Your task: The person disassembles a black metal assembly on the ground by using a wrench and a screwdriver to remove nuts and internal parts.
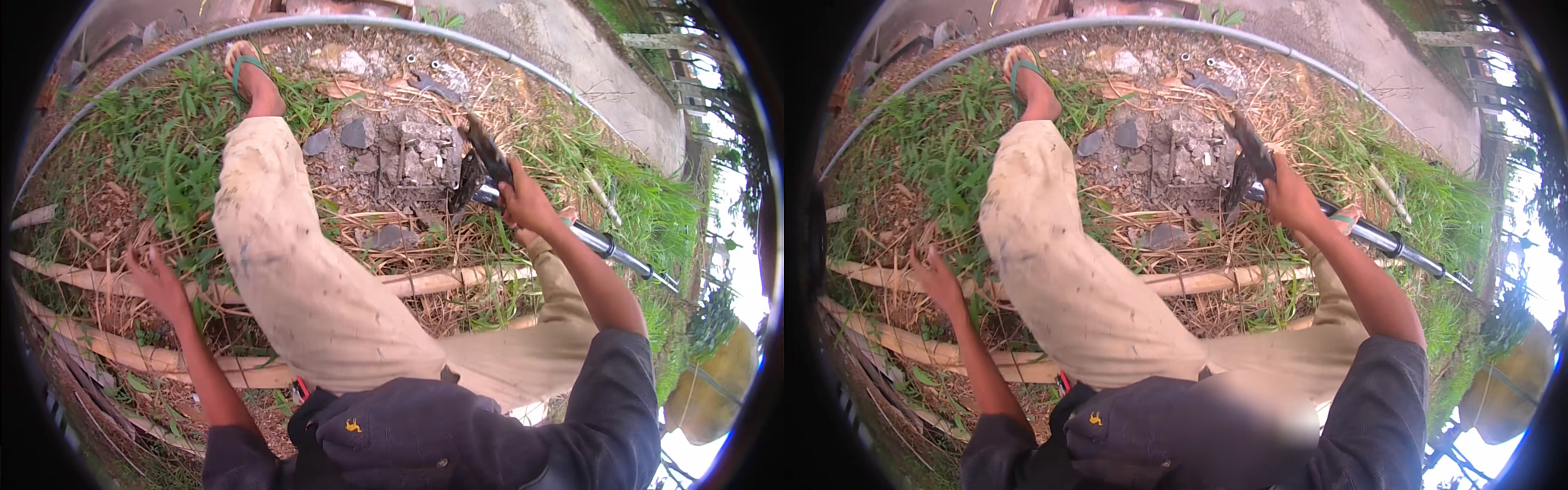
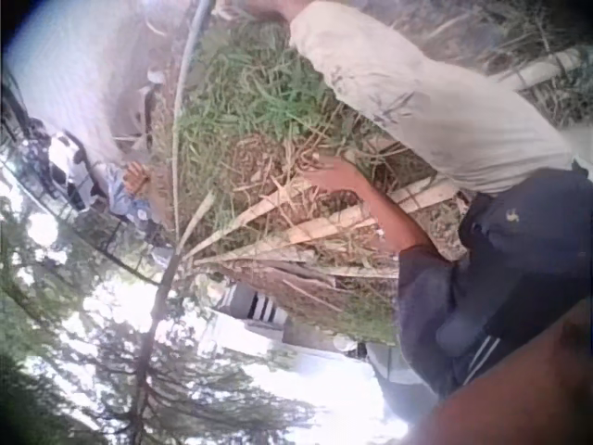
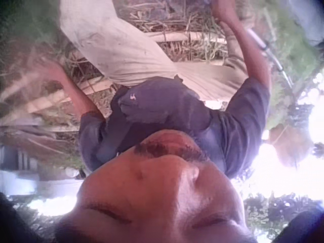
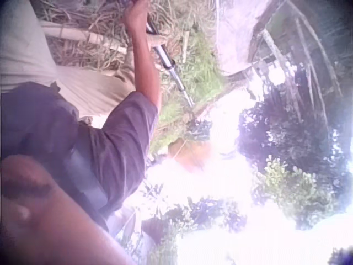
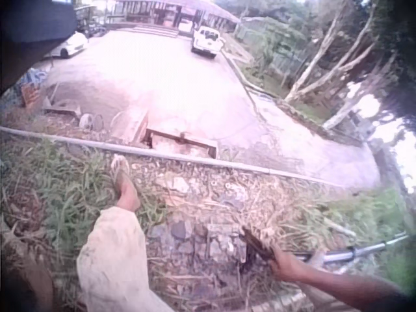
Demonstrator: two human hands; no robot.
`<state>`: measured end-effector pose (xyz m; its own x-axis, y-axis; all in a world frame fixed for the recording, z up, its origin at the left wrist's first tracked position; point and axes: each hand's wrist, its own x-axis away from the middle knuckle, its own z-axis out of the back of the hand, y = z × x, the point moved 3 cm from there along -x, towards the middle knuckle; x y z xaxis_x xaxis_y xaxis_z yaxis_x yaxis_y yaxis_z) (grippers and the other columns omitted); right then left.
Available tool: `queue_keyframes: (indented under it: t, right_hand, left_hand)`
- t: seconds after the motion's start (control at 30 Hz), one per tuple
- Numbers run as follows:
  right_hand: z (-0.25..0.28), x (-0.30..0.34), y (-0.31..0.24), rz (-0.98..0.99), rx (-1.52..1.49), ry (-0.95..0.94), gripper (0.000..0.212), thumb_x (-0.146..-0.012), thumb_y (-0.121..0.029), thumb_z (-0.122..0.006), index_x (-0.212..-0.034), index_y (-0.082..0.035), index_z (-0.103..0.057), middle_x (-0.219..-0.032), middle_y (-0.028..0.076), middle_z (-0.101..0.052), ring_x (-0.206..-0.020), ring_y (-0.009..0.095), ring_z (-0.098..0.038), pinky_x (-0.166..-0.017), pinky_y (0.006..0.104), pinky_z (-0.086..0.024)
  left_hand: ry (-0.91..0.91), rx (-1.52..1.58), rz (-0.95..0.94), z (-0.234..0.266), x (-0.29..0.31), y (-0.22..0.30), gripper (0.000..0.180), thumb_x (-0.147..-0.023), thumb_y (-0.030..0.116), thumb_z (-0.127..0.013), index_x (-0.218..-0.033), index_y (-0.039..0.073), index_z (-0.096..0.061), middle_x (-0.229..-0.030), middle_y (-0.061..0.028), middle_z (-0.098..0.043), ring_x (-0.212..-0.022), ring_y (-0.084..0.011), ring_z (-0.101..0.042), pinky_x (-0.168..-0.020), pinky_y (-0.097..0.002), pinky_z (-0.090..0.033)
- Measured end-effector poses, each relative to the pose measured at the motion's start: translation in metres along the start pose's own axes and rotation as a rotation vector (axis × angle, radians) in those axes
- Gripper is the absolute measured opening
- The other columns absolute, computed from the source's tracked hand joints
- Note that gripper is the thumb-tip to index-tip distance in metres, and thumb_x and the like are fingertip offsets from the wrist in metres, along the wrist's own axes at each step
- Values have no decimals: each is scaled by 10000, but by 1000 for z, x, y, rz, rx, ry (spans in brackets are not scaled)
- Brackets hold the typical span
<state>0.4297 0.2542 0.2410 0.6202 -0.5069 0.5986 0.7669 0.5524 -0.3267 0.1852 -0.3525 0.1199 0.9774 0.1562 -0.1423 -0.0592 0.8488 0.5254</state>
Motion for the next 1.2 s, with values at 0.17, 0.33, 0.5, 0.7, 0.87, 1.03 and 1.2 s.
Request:
queue_keyframes:
  t: [0.17,0.33,0.5,0.7,0.87,1.03,1.2]
  right_hand:
    - [-34,-35,42,-110,207,-353,331,-1032,-119,-529,-1294,2,-368,-679,223,-653,-535,347,-669,-511,458,-530]
    - [17,-52,-9,-236,19,-325,346,-1039,-119,-530,-1348,-13,-415,-767,130,-663,-544,213,-660,-487,379,-519]
    - [75,-70,-93,147,-254,312,439,-1062,-212,-601,-1427,-21,-451,-774,46,-656,-601,116,-630,-510,256,-482]
    - [52,-101,-87,343,209,583,334,-982,-154,-649,-1229,-32,-460,-874,166,-662,-833,282,-607,-662,542,-316]
    - [5,-25,29,-157,642,-311,498,-909,-161,-653,-1337,-35,-432,-1071,322,-670,-1122,515,-635,-994,764,-316]
    - [65,-42,-65,-98,136,-72,408,-968,-71,-583,-1364,-54,-488,-804,144,-685,-677,282,-683,-649,412,-517]
    - [112,-92,-137,324,-95,495,257,-1014,-173,-652,-1195,-15,-560,-773,49,-651,-576,95,-594,-494,247,-463]
  left_hand:
    - [18,-454,-55,-6,50,-148,682,-1071,487,-480,-1516,-28,-434,-1476,-284,-509,-1369,-439,-479,-1130,-517,-389]
    - [37,-590,135,-24,46,-120,769,-1037,590,-467,-1520,-8,-434,-1472,-265,-521,-1309,-443,-529,-1040,-542,-446]
    - [-10,-630,168,-40,40,-108,759,-1032,573,-486,-1527,0,-429,-1471,-260,-527,-1302,-440,-535,-1035,-543,-447]
    - [-37,-709,314,-20,50,-113,749,-1026,553,-510,-1535,10,-423,-1470,-253,-533,-1295,-437,-542,-1030,-543,-449]
    - [47,-574,41,-41,36,-124,796,-943,449,-666,-1549,10,-394,-1381,-298,-563,-1191,-491,-570,-994,-580,-449]
    - [30,-672,218,-29,57,-113,759,-954,430,-638,-1540,7,-406,-1362,-275,-583,-1173,-452,-594,-947,-561,-476]
    - [-6,-706,244,-16,46,-94,726,-981,426,-607,-1550,24,-403,-1381,-259,-573,-1202,-438,-583,-958,-549,-474]
